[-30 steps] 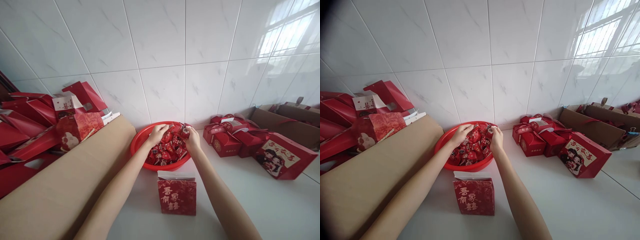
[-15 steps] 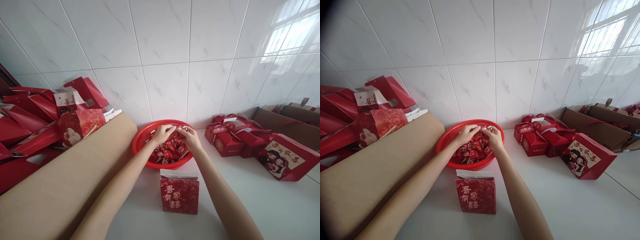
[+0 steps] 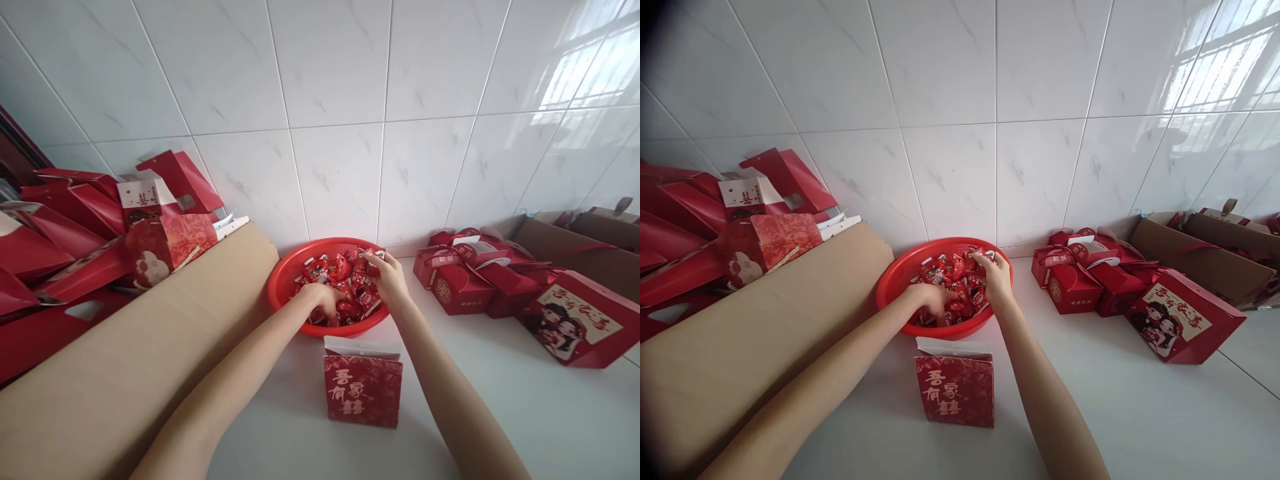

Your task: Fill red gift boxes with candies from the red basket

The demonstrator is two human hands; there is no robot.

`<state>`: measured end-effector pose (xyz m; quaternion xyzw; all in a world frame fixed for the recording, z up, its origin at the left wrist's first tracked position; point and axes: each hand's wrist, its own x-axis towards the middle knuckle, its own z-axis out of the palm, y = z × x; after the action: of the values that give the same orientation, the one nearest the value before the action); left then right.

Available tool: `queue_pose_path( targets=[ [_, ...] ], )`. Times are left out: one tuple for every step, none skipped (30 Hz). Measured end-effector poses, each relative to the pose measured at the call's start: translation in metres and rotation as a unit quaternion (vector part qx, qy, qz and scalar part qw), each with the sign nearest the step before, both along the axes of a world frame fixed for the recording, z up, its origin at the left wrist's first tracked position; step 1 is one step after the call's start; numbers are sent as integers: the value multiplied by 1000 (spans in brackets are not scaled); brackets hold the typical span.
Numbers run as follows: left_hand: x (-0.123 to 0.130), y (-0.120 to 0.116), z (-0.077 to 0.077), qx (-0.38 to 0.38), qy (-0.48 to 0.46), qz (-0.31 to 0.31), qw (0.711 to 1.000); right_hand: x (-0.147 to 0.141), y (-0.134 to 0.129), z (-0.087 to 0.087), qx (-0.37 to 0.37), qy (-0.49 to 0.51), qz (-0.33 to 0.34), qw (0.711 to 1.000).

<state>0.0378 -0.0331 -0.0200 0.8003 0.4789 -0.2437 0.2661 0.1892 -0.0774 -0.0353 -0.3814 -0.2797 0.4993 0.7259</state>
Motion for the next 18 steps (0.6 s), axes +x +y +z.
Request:
queue_pose_path(
  targets=[
    [1,-1,0,-16,4,9,1000,0,0,0,1,0,1,1000],
    [1,-1,0,-27,-7,11,1000,0,0,0,2,0,1,1000],
    [0,0,0,-27,-30,4,999,0,-1,0,3,2,1,1000],
    [-1,2,0,-16,-59,-7,998,-1,-1,1,5,4,1,1000],
    [-3,5,-1,0,-92,-18,996,-1,-1,1,6,6,-1,1000],
    [-5,8,-1,18,-129,-24,991,-1,-2,2,7,10,-3,1000],
    [-6,11,-2,37,-166,-18,985,-2,-2,2,8,14,-6,1000],
    [-7,15,-4,53,-207,-2,977,-2,-2,3,9,18,-9,1000],
    [-7,18,-5,67,-250,21,966,-2,-3,4,10,22,-13,1000],
    [-7,21,-6,79,-295,44,951,-2,-3,4,11,25,-18,999],
    [-7,24,-7,93,-340,61,934,-2,-3,5,12,29,-23,999],
    [-7,26,-8,107,-381,73,915,-1,-2,5,13,33,-27,999],
    [-7,27,-8,118,-414,84,899,-1,-2,5,13,36,-33,999],
    [-7,27,-8,123,-436,97,886,-1,-1,5,14,40,-38,998],
    [-7,27,-8,118,-445,116,880,0,0,4,14,43,-44,998],
    [-8,26,-8,105,-445,137,879,0,1,3,14,45,-49,998],
    [-9,25,-8,87,-438,157,881,0,1,3,14,47,-52,997],
    [-10,25,-9,68,-428,173,884,1,2,2,14,48,-54,997]
  ],
)
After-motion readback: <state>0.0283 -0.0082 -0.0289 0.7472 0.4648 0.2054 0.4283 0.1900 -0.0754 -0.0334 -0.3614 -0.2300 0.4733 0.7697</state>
